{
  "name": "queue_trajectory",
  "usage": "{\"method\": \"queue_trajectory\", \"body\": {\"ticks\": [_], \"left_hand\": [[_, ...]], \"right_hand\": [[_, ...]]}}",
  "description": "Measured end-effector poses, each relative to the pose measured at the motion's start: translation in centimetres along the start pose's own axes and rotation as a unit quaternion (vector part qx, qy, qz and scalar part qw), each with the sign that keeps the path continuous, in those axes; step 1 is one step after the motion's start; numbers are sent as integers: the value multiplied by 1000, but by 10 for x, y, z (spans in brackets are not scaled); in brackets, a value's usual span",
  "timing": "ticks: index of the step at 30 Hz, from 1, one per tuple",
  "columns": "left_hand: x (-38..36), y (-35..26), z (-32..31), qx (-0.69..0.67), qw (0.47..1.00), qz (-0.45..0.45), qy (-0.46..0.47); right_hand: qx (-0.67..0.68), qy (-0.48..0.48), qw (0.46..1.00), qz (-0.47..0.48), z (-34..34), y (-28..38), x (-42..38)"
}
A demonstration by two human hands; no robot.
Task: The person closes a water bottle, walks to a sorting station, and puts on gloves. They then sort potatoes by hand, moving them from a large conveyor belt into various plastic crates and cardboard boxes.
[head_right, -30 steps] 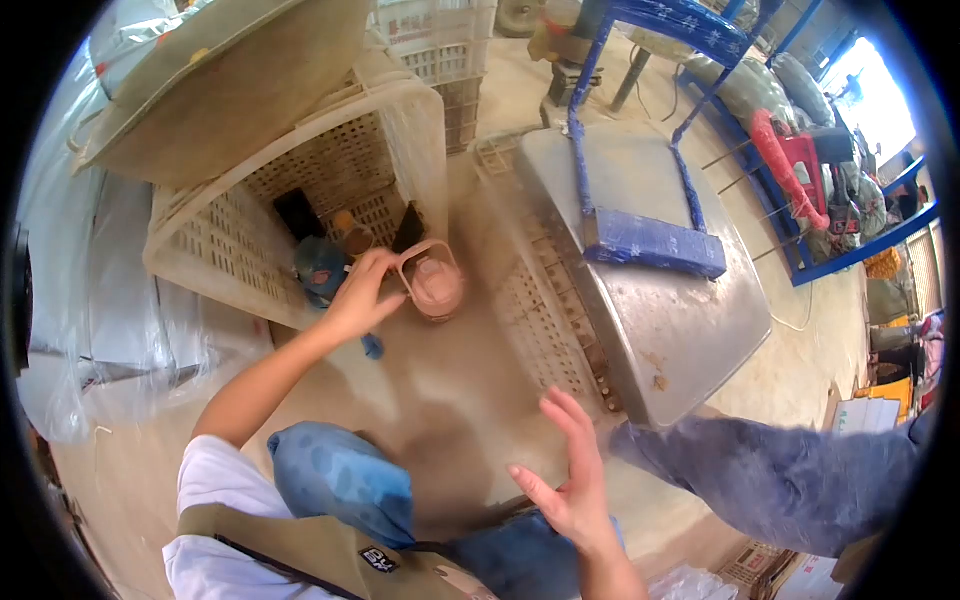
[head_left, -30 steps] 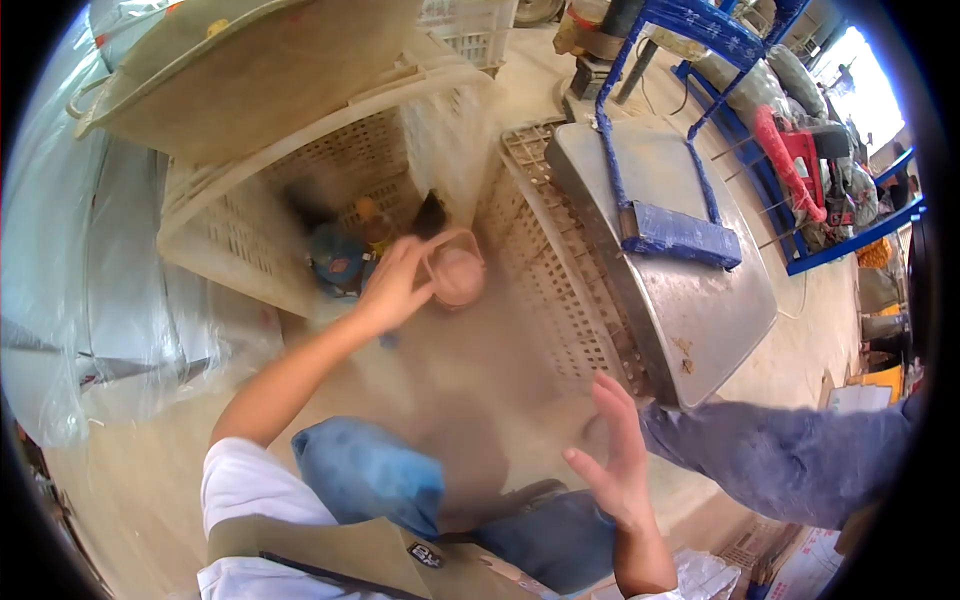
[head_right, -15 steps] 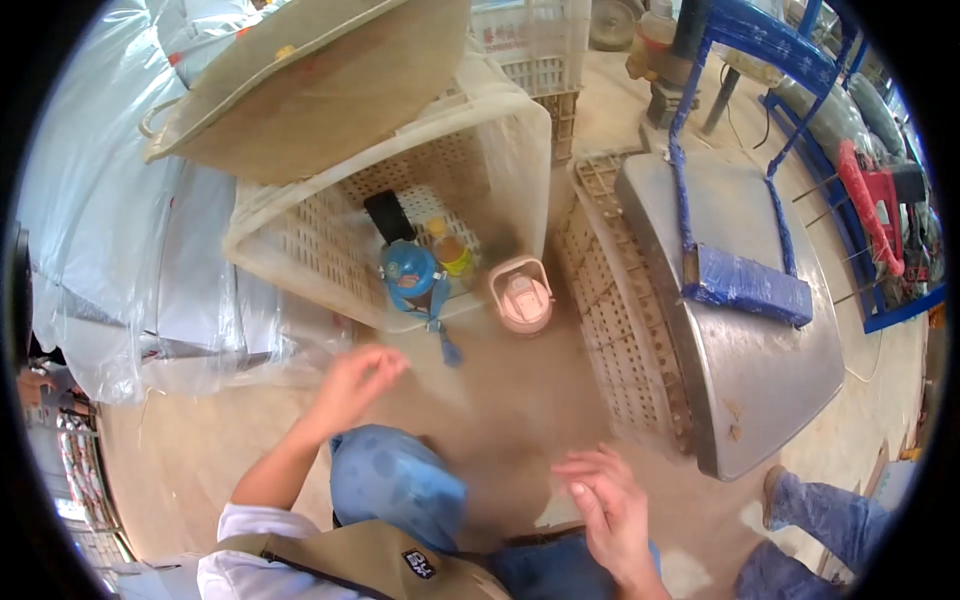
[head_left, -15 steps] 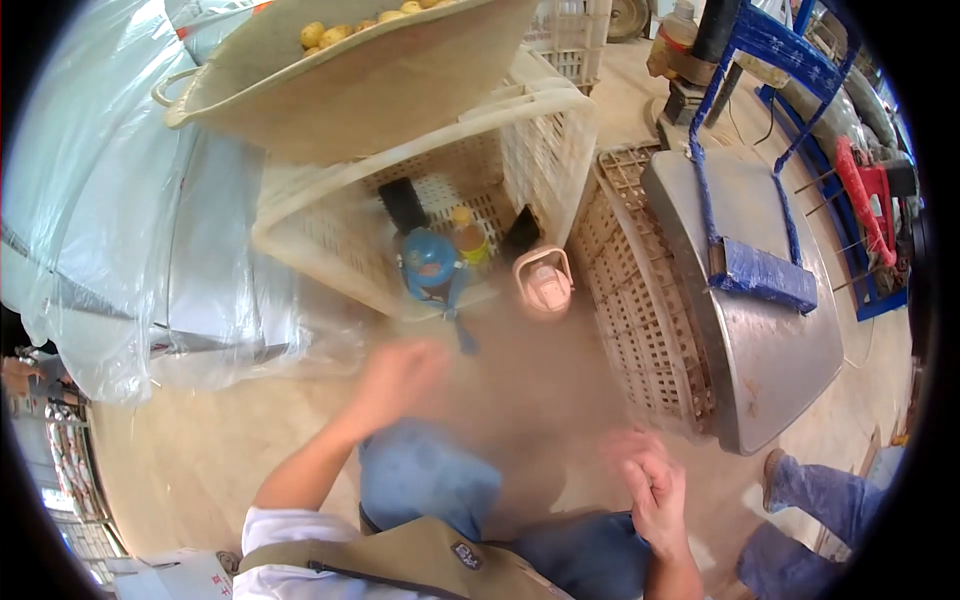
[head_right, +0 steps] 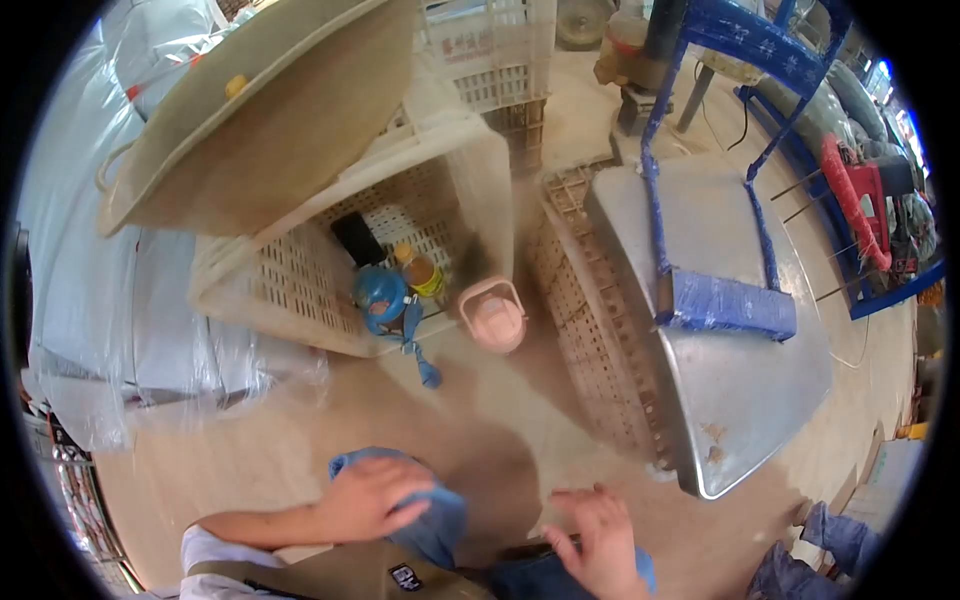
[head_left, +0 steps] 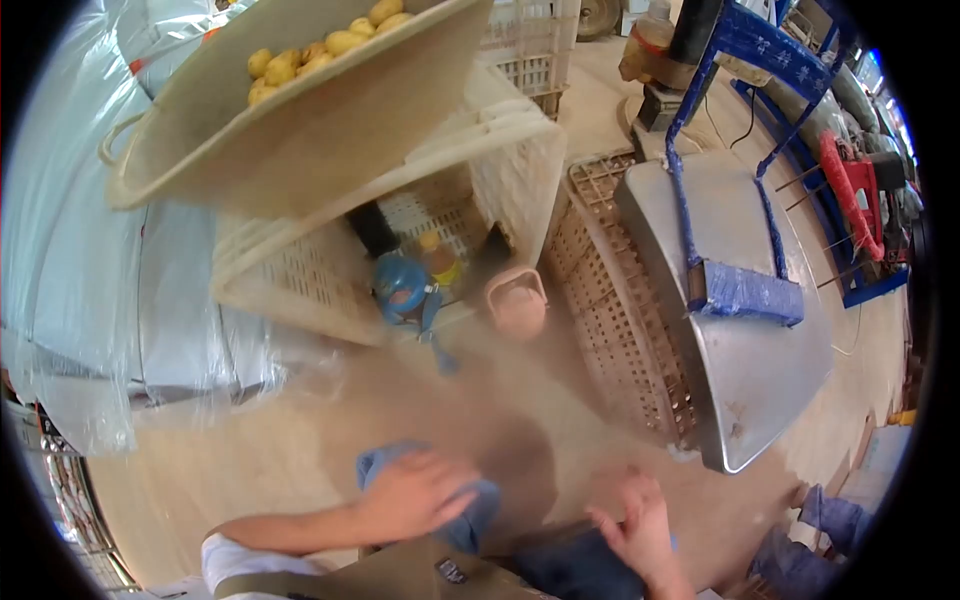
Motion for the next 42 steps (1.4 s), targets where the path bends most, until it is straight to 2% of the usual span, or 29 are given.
{"method": "queue_trajectory", "body": {"ticks": [1,2,6,8,12,14,15,16,17,18,19,21,22,24,25,27,28,30,31,32,33,34,35,36,37,38,39,40,42], "left_hand": [[-9,-8,-5,79,996,-47,-17],[-14,-14,-6,158,983,-92,-33],[-7,-1,4,153,978,-122,-71],[-2,0,11,132,981,-130,-50],[3,-4,30,107,985,-129,-29],[-2,-4,31,136,985,-91,63],[-8,-6,34,132,985,-95,52],[-15,-6,31,116,984,-95,100],[-22,-6,27,101,979,-97,150],[-28,-10,30,102,978,-105,149],[-36,-11,33,94,980,-84,156],[-51,-20,39,81,981,-64,166],[-58,-21,36,83,973,-31,215],[-83,-35,27,81,961,10,266],[-95,-40,27,152,961,56,225],[-126,-69,38,222,954,99,177],[-146,-94,48,238,946,126,183],[-177,-120,82,259,938,139,184],[-189,-132,95,161,955,103,228],[-200,-141,107,64,958,65,272],[-208,-136,115,71,957,53,276],[-215,-120,119,-70,956,120,260],[-224,-108,127,-208,930,186,239],[-233,-105,145,-198,931,179,250],[-235,-87,168,-187,930,253,193],[-240,-71,197,-173,921,323,131],[-245,-64,219,-161,927,313,133],[-252,-54,241,-168,916,346,111],[-271,-30,254,-173,906,375,93]], "right_hand": [[-74,43,995,48,-1,6,-5],[-80,48,995,40,1,5,-12],[-157,137,974,92,6,-16,-56],[-82,166,959,216,12,11,-49],[-95,241,951,167,17,9,-64],[-114,254,946,165,25,6,-70],[-125,268,941,162,30,4,-74],[-135,265,941,163,34,2,-77],[-154,302,932,128,33,-5,-84],[-169,336,922,89,30,-8,-93],[-170,331,924,84,28,-7,-98],[-293,339,894,18,24,-3,-107],[-293,341,893,16,17,4,-110],[-327,249,901,-139,12,5,-134],[-324,250,902,-138,-2,23,-161],[-361,63,908,-204,9,63,-200],[-246,254,857,-376,10,86,-213],[-211,287,871,-339,24,118,-241],[-175,323,883,-293,27,134,-255],[-171,311,886,-298,32,134,-270],[-63,264,906,-326,30,124,-289],[46,212,912,-349,33,114,-300],[107,197,885,-409,46,92,-308],[170,181,850,-465,47,88,-318],[197,106,824,-520,107,202,-256],[263,42,860,-435,101,153,-262],[149,-4,900,-410,150,247,-204],[121,-22,911,-393,182,317,-163],[184,-166,937,-246,227,413,-103]]}}
Point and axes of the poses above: each hand's wrist, its own x-axis towards the middle knuckle, its own z-axis out of the back of the hand, y = z × x, the point moved 6 cm from there along x, towards the middle knuckle, and after that the axes turned 15 degrees about x, right-handed, at the moved point
